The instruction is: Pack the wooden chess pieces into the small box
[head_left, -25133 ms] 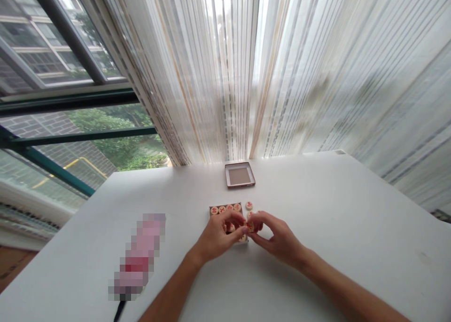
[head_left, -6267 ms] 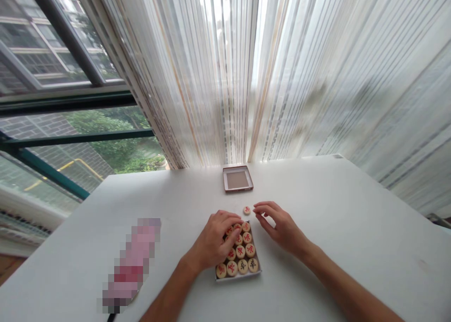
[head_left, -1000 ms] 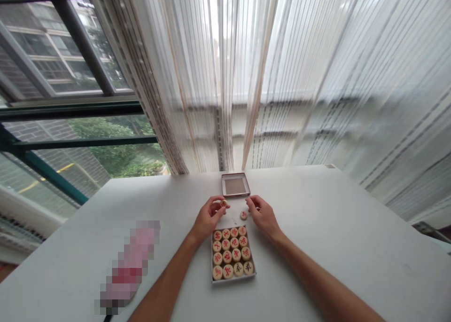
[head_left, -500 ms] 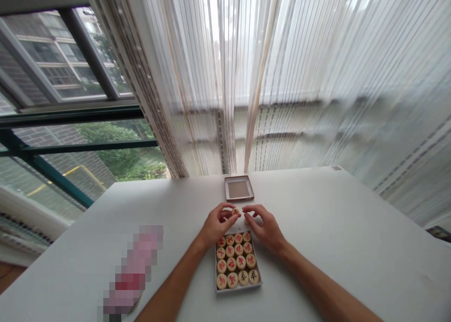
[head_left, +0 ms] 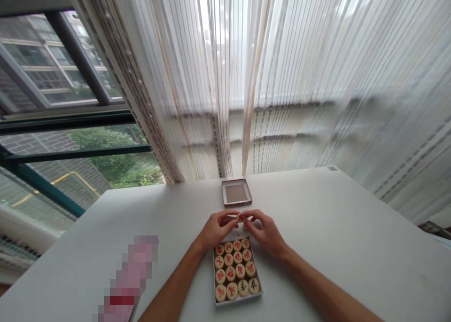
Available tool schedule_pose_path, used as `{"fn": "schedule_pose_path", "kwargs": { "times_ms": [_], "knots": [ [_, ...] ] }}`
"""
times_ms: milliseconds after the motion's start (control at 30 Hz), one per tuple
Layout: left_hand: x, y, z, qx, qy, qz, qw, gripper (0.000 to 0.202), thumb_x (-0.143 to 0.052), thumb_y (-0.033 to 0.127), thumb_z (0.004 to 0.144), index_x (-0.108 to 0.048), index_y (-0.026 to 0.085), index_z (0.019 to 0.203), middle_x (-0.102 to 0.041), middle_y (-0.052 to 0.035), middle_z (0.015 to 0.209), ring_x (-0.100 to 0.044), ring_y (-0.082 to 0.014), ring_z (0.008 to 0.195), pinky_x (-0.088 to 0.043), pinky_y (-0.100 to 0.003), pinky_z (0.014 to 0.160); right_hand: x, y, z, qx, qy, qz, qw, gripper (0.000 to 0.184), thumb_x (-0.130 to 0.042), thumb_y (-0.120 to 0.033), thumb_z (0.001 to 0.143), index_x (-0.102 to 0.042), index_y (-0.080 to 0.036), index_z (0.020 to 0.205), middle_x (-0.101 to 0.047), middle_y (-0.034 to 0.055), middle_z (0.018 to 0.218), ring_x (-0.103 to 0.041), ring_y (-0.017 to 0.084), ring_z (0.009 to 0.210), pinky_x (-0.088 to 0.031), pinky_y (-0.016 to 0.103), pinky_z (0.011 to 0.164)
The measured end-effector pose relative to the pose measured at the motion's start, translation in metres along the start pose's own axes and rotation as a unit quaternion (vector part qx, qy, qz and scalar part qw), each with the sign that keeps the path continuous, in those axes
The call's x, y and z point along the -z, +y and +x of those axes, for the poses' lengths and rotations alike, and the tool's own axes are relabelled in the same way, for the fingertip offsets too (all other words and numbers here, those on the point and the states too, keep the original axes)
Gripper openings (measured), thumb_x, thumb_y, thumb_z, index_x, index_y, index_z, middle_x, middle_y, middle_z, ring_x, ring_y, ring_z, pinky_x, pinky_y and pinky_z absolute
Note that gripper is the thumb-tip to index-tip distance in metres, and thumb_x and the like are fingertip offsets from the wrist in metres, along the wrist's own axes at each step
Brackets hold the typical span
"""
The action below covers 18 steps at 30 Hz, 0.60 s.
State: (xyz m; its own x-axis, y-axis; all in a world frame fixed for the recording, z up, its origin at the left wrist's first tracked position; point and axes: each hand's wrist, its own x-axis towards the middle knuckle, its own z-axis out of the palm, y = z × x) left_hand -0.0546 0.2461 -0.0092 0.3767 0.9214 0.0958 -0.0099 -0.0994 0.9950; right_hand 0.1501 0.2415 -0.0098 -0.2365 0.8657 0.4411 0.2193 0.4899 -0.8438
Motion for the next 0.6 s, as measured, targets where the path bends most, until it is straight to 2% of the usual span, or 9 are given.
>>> {"fn": "schedule_pose_path", "kwargs": {
  "times_ms": [200,400,500,600],
  "knots": [
    [-0.0026,0.0004,0.001,-0.015,0.011,0.012,1.0,0.038,-0.072,0.036,0.085,-0.068,0.015,0.116,-0.077,-0.0116,0.102,-0.071,-0.0239,0.094,-0.054,-0.032,0.083,-0.0004,-0.0028,-0.0002,0.003,-0.017,0.018,1.0,0.018,-0.064,-0.026,0.09,-0.071,-0.024,0.106,-0.074,0.0053,0.105,-0.068,0.021,0.094,-0.054,0.034,0.083],
    [-0.0032,-0.0001,-0.0012,-0.019,0.087,0.047,0.995,0.033,-0.074,0.039,0.082,-0.071,0.013,0.104,-0.077,-0.0123,0.098,-0.072,-0.0227,0.088,-0.055,-0.029,0.075,0.0006,-0.0008,0.0006,-0.034,-0.009,0.049,0.998,0.019,-0.064,-0.032,0.091,-0.07,-0.023,0.106,-0.073,0.0062,0.104,-0.069,0.021,0.088,-0.056,0.033,0.078],
    [-0.0021,-0.0024,-0.0018,-0.017,0.106,0.049,0.993,0.032,-0.072,0.039,0.084,-0.07,0.014,0.103,-0.078,-0.012,0.095,-0.072,-0.0219,0.088,-0.055,-0.027,0.073,0.0003,0.0012,0.0015,-0.055,0.002,0.069,0.996,0.021,-0.064,-0.036,0.091,-0.069,-0.022,0.106,-0.072,0.0065,0.1,-0.069,0.02,0.08,-0.057,0.033,0.073],
    [-0.001,-0.0053,-0.0011,-0.02,0.124,0.055,0.991,0.03,-0.07,0.041,0.085,-0.07,0.014,0.098,-0.078,-0.0109,0.09,-0.072,-0.0206,0.084,-0.054,-0.026,0.072,-0.0006,0.0045,0.0017,-0.06,0.013,0.073,0.995,0.021,-0.064,-0.037,0.091,-0.069,-0.022,0.105,-0.073,0.0061,0.095,-0.069,0.02,0.078,-0.057,0.034,0.074]
  ]
}}
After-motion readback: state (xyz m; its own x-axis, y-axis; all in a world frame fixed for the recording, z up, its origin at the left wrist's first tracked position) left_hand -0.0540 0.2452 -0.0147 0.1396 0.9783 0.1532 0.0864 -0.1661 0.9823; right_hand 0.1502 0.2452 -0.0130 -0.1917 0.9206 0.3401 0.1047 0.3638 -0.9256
